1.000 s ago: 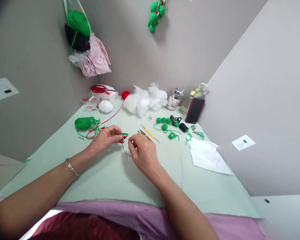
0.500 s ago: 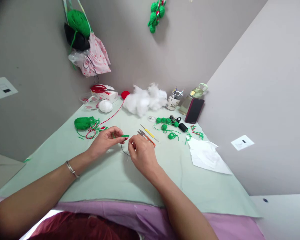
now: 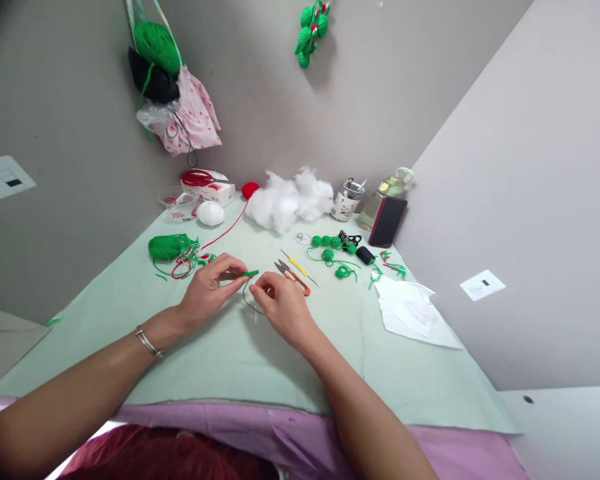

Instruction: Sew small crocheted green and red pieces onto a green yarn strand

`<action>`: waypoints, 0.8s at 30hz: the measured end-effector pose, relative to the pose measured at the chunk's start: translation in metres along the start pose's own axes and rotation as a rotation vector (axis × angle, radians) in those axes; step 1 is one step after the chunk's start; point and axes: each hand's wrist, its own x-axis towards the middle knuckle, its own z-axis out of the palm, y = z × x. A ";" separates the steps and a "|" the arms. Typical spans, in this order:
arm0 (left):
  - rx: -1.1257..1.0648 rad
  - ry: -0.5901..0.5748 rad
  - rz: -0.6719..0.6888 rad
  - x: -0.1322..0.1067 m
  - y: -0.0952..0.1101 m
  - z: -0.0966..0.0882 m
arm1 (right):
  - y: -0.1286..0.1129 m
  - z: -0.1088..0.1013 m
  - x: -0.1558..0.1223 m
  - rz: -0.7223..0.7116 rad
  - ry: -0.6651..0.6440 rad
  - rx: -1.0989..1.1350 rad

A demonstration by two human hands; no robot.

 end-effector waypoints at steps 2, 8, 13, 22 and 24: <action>0.015 0.009 0.054 0.000 -0.002 -0.001 | 0.001 0.000 0.000 0.010 -0.031 0.032; 0.016 0.001 0.293 -0.002 -0.007 0.001 | 0.007 -0.009 0.007 -0.050 0.148 0.102; -0.051 -0.033 0.271 -0.003 -0.004 0.003 | 0.006 -0.022 0.009 -0.069 0.031 0.251; -0.428 -0.319 -0.311 0.002 0.004 0.003 | 0.017 -0.033 0.019 0.227 0.024 0.878; -0.492 -0.354 -0.393 0.004 0.004 0.001 | 0.023 -0.049 0.024 0.289 0.090 1.061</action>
